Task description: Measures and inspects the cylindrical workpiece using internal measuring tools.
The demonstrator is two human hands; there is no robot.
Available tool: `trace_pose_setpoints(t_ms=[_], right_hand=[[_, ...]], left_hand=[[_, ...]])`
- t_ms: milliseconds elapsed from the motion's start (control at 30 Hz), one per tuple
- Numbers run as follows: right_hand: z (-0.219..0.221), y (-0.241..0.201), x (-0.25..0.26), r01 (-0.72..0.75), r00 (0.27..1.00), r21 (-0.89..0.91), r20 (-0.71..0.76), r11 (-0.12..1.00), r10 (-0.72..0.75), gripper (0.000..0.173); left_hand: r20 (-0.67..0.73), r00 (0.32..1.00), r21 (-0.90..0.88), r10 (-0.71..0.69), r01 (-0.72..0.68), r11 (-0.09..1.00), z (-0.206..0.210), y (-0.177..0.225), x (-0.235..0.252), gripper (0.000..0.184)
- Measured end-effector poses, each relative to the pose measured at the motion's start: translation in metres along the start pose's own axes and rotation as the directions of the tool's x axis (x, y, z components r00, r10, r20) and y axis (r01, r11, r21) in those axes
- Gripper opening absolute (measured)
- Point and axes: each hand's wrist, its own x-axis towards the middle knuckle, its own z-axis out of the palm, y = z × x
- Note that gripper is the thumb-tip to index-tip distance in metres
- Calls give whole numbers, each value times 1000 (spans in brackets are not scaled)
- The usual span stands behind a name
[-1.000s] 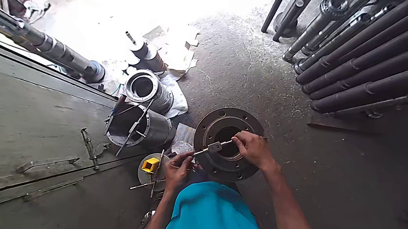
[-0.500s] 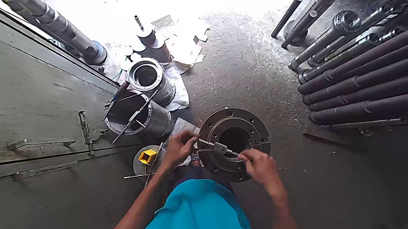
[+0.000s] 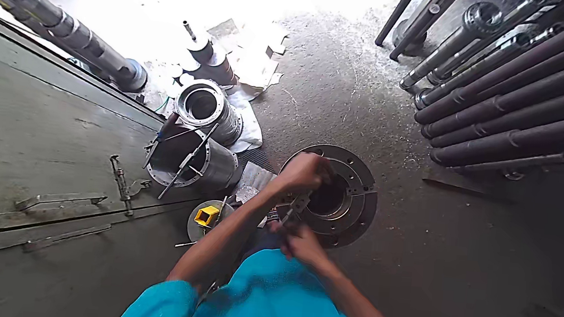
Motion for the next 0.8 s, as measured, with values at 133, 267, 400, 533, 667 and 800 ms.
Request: trace_pose_setpoints(t_ms=[133,267,400,533,667,800], right_hand=[[68,-28,41,259,930,517,-360,816,-67,13],[24,-33,21,105,993,204,39,973,-115,23],[-46,-24,-12,381,861,-437,-152,814,-485,25],[-114,-41,-13,-75,861,-812,-346,579,-372,35],[-129,-33,-18,-63,987,-693,-148,718,-56,45],[-80,1,-28,19,997,-219,76,976,-2,39]], left_hand=[[470,882,390,40,-248,887,33,23,33,10],[253,968,334,13,-100,937,-8,18,-15,27],[-212,965,32,-155,165,986,-30,-60,-107,30],[-326,871,-476,-368,185,860,14,-64,-135,27],[-442,741,-680,-505,90,727,23,-45,-105,19],[-340,867,-395,-365,220,892,-6,-34,-43,25]])
